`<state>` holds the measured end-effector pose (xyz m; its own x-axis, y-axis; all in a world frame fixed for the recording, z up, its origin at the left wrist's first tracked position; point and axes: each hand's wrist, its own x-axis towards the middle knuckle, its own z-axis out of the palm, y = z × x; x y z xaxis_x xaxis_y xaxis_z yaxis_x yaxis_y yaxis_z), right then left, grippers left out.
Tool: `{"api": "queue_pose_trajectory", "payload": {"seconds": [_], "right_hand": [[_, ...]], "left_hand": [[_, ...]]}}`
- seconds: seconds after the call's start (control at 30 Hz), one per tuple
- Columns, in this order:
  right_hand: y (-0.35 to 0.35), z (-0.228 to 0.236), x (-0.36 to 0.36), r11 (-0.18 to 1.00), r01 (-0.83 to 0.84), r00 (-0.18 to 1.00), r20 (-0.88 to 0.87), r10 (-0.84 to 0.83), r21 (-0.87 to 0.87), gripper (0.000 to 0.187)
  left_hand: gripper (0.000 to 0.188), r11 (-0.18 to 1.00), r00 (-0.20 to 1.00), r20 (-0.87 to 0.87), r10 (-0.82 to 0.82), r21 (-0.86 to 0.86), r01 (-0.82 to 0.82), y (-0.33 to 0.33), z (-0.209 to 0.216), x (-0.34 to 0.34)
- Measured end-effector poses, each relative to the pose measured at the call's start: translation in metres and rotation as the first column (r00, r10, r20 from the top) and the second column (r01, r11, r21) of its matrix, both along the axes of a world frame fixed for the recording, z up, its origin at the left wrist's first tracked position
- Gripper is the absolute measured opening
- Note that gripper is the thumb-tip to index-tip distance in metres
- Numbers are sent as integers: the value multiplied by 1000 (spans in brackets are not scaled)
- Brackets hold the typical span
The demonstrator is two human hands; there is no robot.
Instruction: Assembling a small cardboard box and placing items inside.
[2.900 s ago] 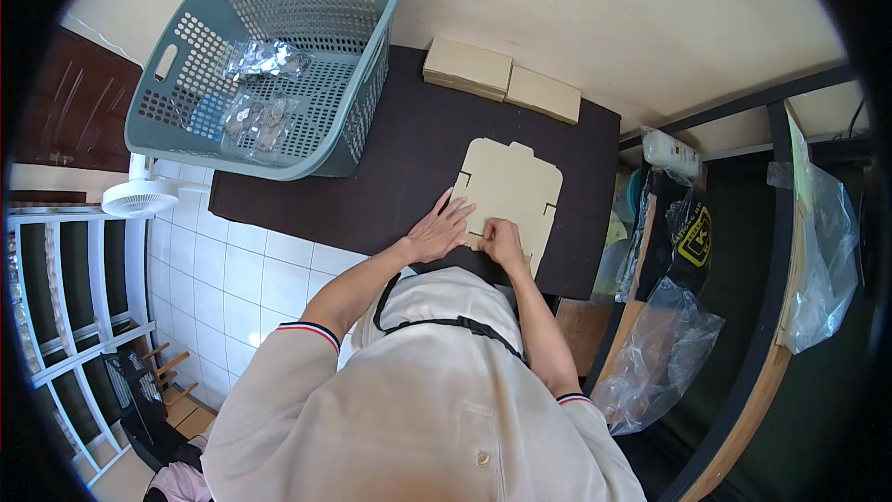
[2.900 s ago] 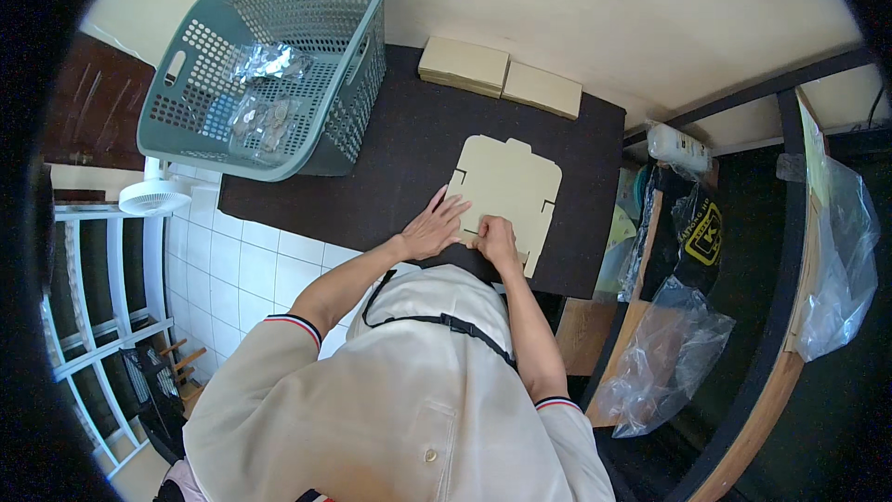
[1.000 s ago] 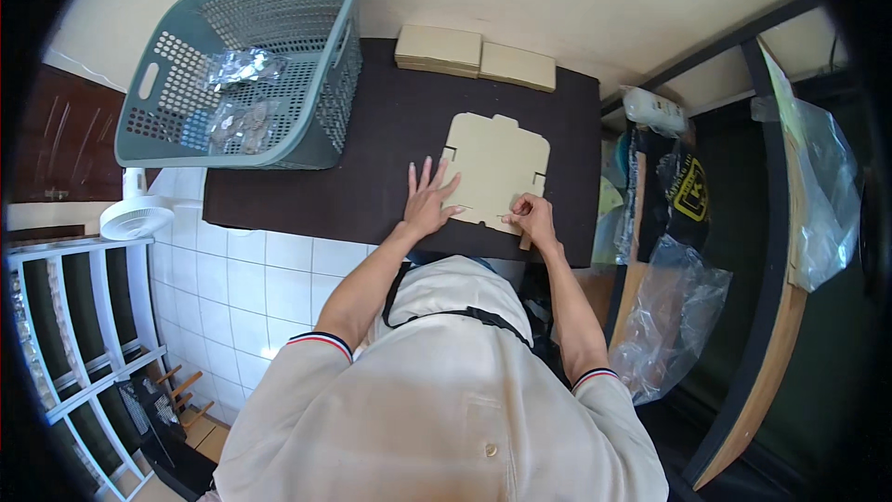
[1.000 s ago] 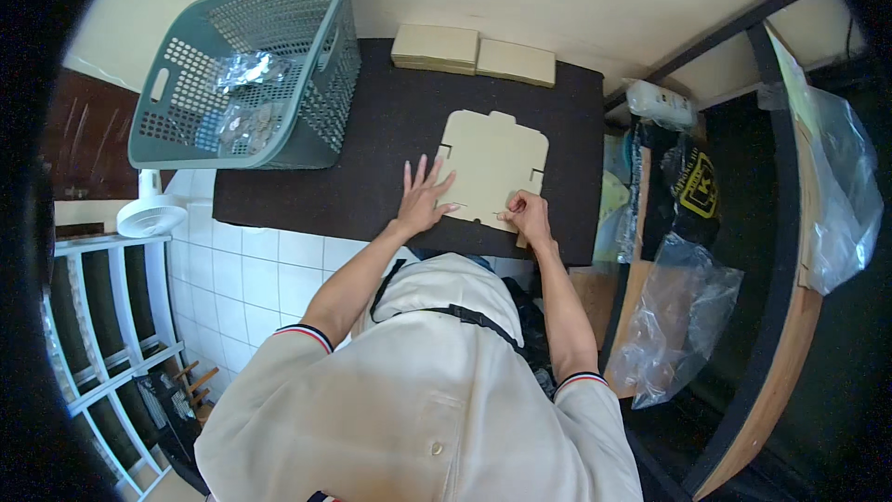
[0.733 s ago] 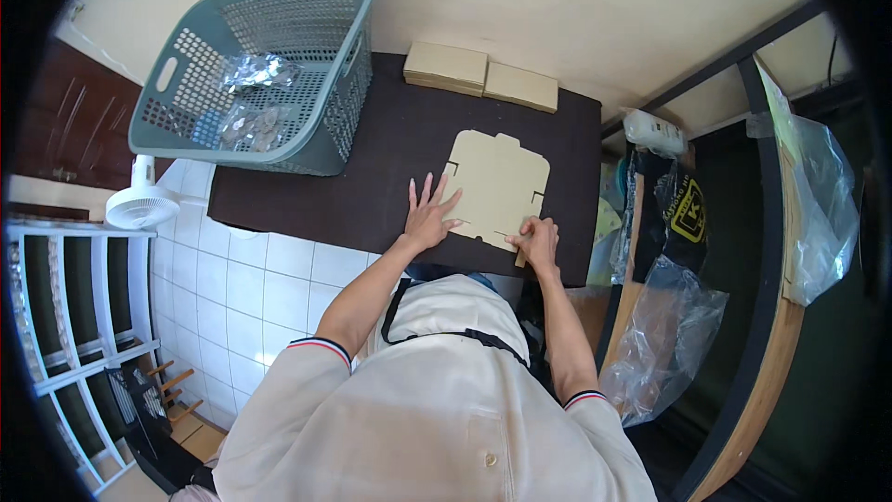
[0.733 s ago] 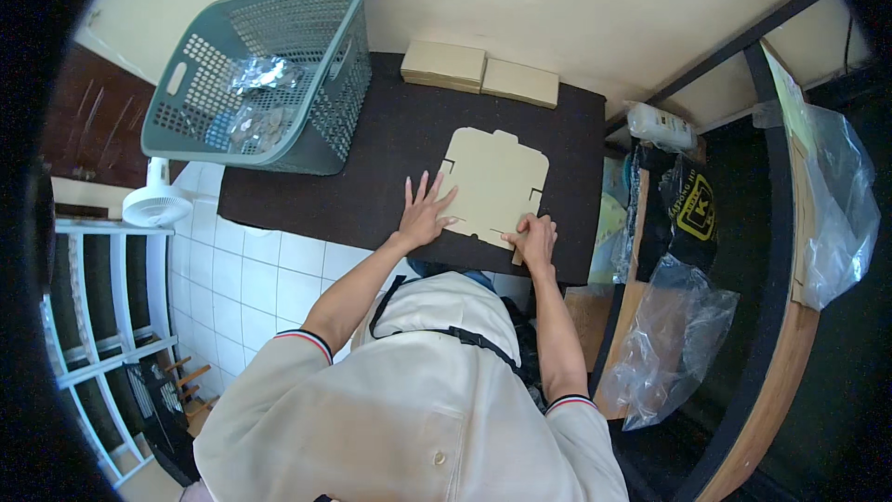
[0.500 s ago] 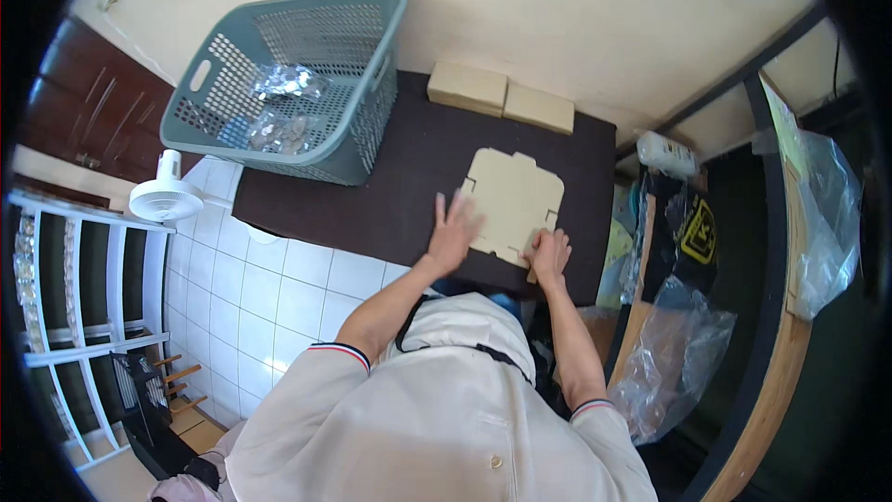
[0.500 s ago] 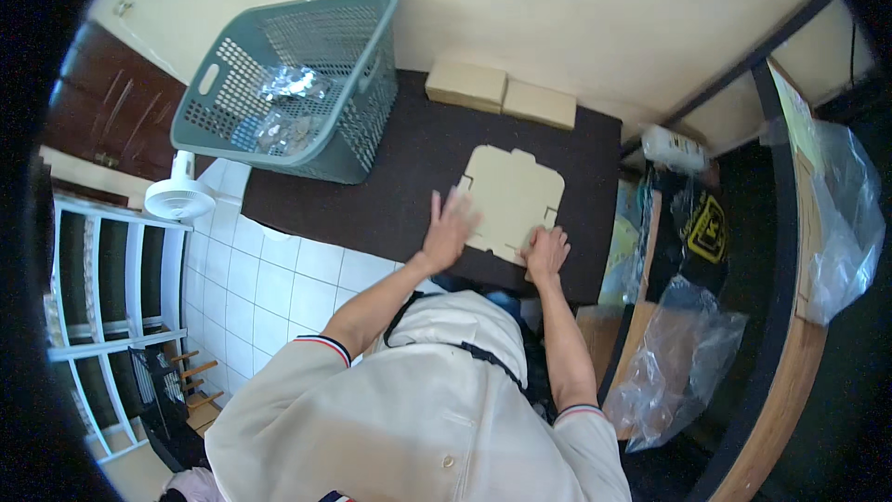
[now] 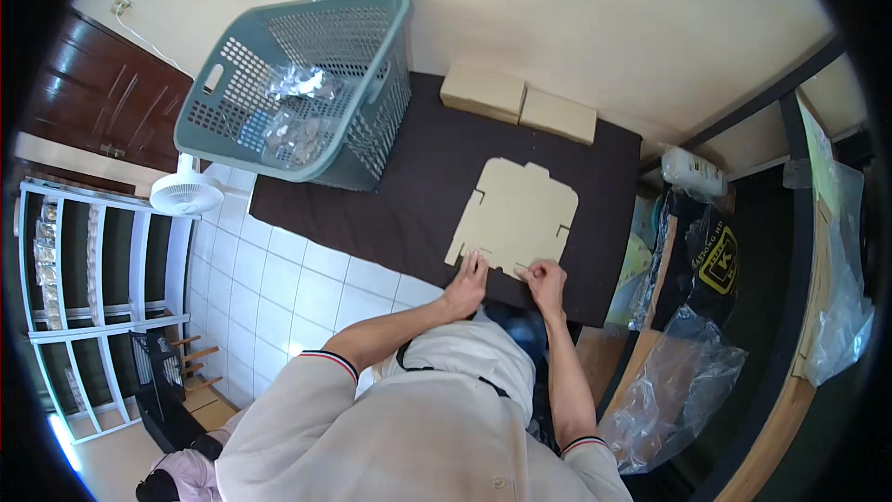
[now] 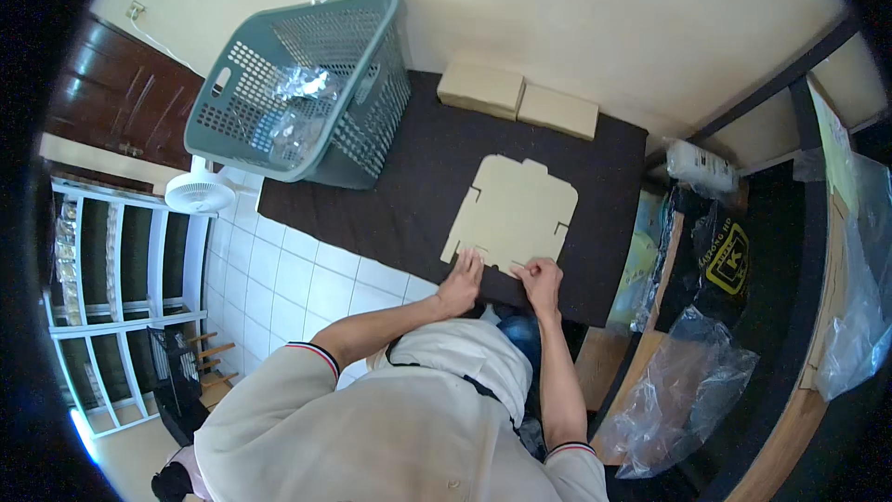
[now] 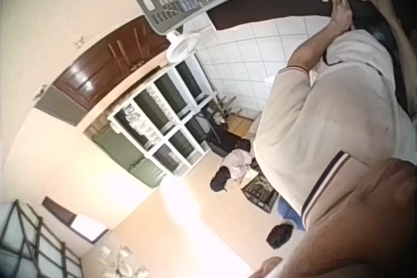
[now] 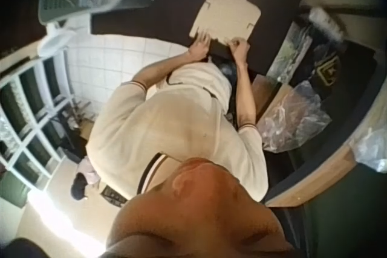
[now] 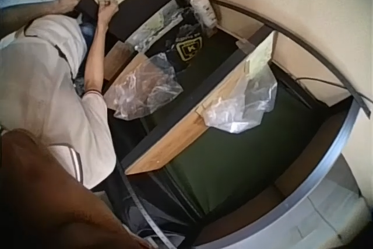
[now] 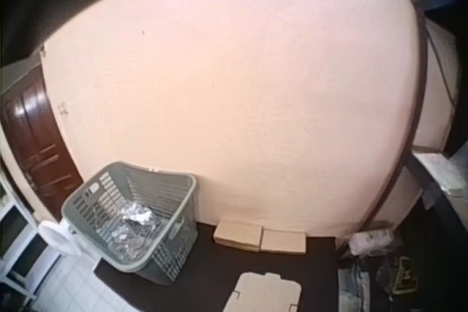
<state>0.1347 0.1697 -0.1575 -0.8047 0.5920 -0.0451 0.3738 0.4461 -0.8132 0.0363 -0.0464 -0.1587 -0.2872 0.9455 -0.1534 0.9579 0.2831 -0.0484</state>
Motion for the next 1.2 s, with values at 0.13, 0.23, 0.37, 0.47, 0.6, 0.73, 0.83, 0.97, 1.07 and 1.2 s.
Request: {"api": "queue_pose_trajectory", "payload": {"seconds": [0.13,0.23,0.37,0.47,0.6,0.73,0.83,0.97,1.07,1.2], "right_hand": [[-5,1,-4,988,-3,996,-88,17,153,54],[-11,20,-4,998,54,989,141,-52,-11,62],[-6,49,-8,972,228,812,540,-224,61,61],[6,41,5,968,252,796,564,-218,19,61],[4,43,-3,975,219,778,595,-204,47,57],[6,37,0,977,211,785,589,-191,35,55],[15,33,8,991,127,824,553,-123,32,54],[22,29,33,961,233,912,379,-161,-153,43],[10,16,44,899,428,871,304,-385,-89,36],[0,7,32,864,498,819,288,-496,72,27]], "left_hand": [[82,999,993,113,29,-26,-26,2,16,-5],[86,995,971,235,47,73,-65,-9,2,-12],[87,985,881,451,142,21,-170,-6,7,-10],[87,988,943,303,134,35,-152,4,3,5],[85,964,908,378,180,116,-240,-5,0,-1],[76,944,846,492,208,125,-304,-3,15,-5],[55,860,811,539,229,278,-428,-7,18,-15],[22,522,609,672,422,369,-769,-14,28,-48],[20,393,372,774,512,174,-903,-21,17,-79],[17,449,360,676,643,48,-892,-2,17,-105]]}}
